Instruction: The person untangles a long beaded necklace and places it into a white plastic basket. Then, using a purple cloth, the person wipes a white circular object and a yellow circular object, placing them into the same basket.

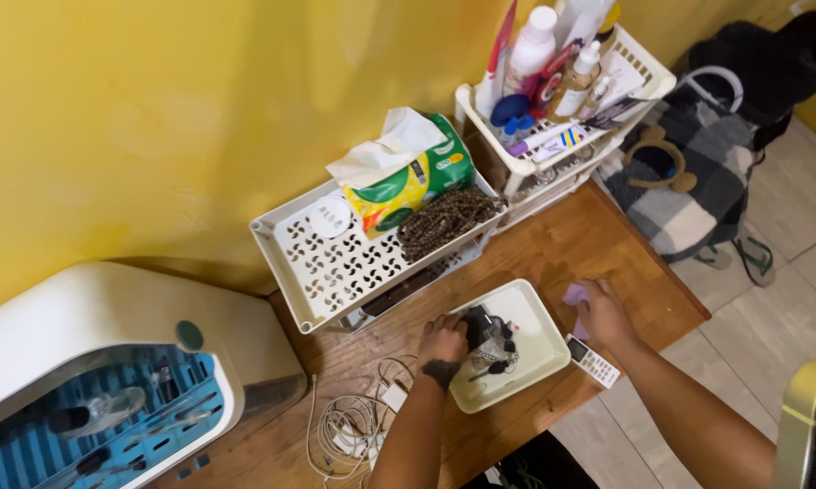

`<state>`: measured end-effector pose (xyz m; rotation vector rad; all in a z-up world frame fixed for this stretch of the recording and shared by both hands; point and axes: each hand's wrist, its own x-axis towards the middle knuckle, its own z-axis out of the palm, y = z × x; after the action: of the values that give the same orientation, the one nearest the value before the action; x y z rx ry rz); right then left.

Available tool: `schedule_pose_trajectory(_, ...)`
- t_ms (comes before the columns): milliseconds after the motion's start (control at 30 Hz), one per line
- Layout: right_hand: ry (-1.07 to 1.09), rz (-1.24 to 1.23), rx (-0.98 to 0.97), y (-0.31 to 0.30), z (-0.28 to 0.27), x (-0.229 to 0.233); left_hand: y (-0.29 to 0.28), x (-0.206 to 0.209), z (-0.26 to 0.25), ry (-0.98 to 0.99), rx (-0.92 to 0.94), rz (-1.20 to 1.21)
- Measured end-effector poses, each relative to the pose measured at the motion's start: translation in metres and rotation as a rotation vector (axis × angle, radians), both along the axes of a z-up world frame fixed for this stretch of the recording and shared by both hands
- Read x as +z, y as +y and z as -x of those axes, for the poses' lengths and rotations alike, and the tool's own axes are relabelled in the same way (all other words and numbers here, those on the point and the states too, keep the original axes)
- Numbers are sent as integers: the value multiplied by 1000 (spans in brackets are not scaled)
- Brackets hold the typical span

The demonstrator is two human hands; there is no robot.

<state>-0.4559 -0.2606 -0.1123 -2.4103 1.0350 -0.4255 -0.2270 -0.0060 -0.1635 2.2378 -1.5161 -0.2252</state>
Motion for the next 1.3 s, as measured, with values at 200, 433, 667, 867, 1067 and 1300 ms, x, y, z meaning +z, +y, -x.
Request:
schedule_pose_trajectory(200,32,-147,111,13,-8,24,0,-9,14,-176,-43,-244)
schedule_pose_trajectory(433,132,42,118,12,-8,8,-8,-35,15,-51,47,-267)
schedule_pose_trajectory(667,153,62,120,11,-4,12,-18,-40,8,58,88,-383)
schedule_pose_trajectory(867,69,155,169,23,-25,35,-40,29,-15,366,164,-275)
schedule_pose_trajectory(1067,-207,97,170,35,-63,68,-42,117,-16,630,302,124)
schedule_pose_trajectory(1300,-358,-783,326,63,-123,99,-20,185,-25,733,296,413)
